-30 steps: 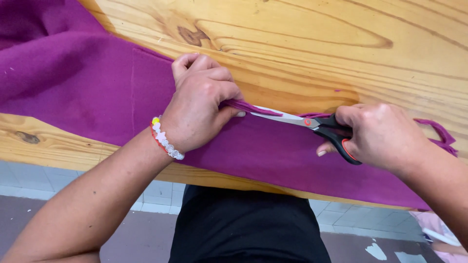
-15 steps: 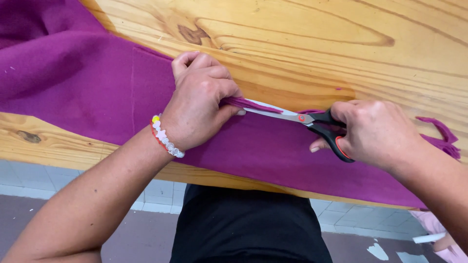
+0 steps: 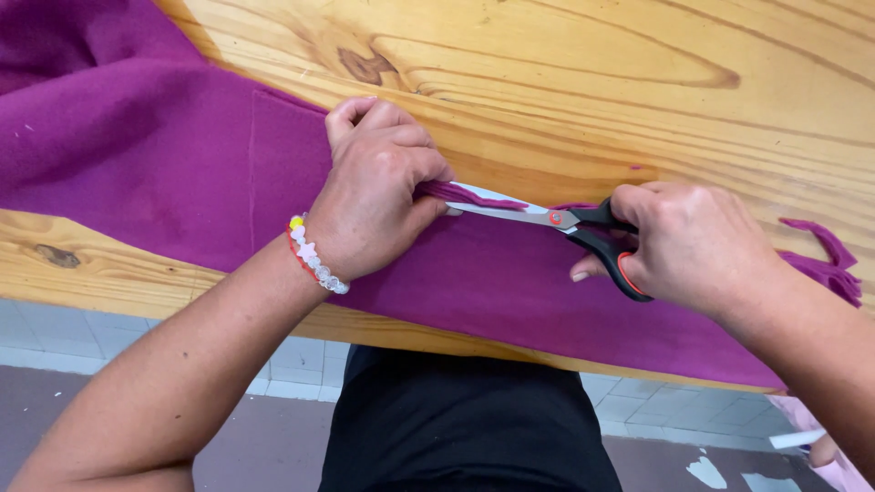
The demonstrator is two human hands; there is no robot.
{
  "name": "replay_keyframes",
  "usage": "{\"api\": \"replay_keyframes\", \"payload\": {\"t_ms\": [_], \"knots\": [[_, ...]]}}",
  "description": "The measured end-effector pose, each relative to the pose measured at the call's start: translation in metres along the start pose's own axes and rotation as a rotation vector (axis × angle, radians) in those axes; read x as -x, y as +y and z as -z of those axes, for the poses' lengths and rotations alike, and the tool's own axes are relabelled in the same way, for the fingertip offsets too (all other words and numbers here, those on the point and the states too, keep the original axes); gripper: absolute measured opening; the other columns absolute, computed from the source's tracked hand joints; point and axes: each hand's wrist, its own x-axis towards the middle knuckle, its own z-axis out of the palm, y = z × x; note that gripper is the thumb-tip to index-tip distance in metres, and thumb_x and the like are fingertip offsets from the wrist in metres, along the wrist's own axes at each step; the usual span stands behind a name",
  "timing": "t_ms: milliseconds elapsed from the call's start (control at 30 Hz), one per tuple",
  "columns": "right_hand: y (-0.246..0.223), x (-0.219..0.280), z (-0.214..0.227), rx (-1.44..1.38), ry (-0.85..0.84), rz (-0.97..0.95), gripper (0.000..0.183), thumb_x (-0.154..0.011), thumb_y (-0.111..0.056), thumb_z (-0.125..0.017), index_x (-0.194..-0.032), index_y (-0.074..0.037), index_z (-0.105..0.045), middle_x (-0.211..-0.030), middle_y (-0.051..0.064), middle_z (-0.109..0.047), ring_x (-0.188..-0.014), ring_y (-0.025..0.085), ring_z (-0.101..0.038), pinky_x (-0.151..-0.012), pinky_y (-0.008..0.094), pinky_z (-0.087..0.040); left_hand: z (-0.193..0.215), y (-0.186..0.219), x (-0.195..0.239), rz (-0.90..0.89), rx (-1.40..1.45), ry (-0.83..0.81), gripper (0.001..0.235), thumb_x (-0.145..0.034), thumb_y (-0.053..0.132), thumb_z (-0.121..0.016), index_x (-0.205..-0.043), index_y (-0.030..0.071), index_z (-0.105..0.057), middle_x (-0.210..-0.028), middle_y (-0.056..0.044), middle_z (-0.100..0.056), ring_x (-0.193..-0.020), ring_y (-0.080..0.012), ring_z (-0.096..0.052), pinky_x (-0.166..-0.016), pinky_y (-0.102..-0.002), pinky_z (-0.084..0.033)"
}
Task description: Cutting and trimming purple fabric pieces on a wooden table using scissors to prepare them for sewing.
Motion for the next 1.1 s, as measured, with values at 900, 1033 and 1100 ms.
{"api": "replay_keyframes", "payload": {"t_ms": [900, 1033, 1100], "knots": [[-0.013, -0.006, 0.013, -0.057, -0.022, -0.001, 0.083, -0.073, -0.096, -0.097, -0.091, -0.019, -0.073, -0.077, 0.008, -0.082, -0.084, 0.041, -0.081, -0.074, 0.054, -0.062, 0.039, -0.011, -0.004, 0.018, -0.169, -0.141, 0.038, -0.087, 0.062, -0.105, -0.092, 0.029, -0.089, -0.092, 0.009, -0.073, -0.108, -0.0299, -0.062, -0.112, -0.061, -0.032], [-0.023, -0.010, 0.023, 0.007, -0.047, 0.015, 0.086, -0.071, -0.102, -0.092, -0.100, -0.022, -0.077, -0.090, 0.004, -0.087, -0.092, 0.040, -0.084, -0.077, 0.057, -0.065, 0.033, -0.012, 0.001, 0.034, -0.116, -0.117, 0.033, -0.086, 0.047, -0.104, -0.088, 0.022, -0.082, -0.091, 0.009, -0.068, -0.107, -0.0285, -0.061, -0.112, -0.059, -0.031], [-0.025, -0.011, 0.026, 0.011, -0.047, 0.011, 0.086, -0.073, -0.102, -0.091, -0.099, -0.022, -0.075, -0.092, 0.004, -0.087, -0.093, 0.039, -0.085, -0.078, 0.057, -0.066, 0.031, -0.015, 0.003, 0.037, -0.102, -0.107, 0.031, -0.086, 0.046, -0.105, -0.089, 0.024, -0.084, -0.090, 0.009, -0.068, -0.107, -0.0281, -0.061, -0.112, -0.059, -0.031]]}}
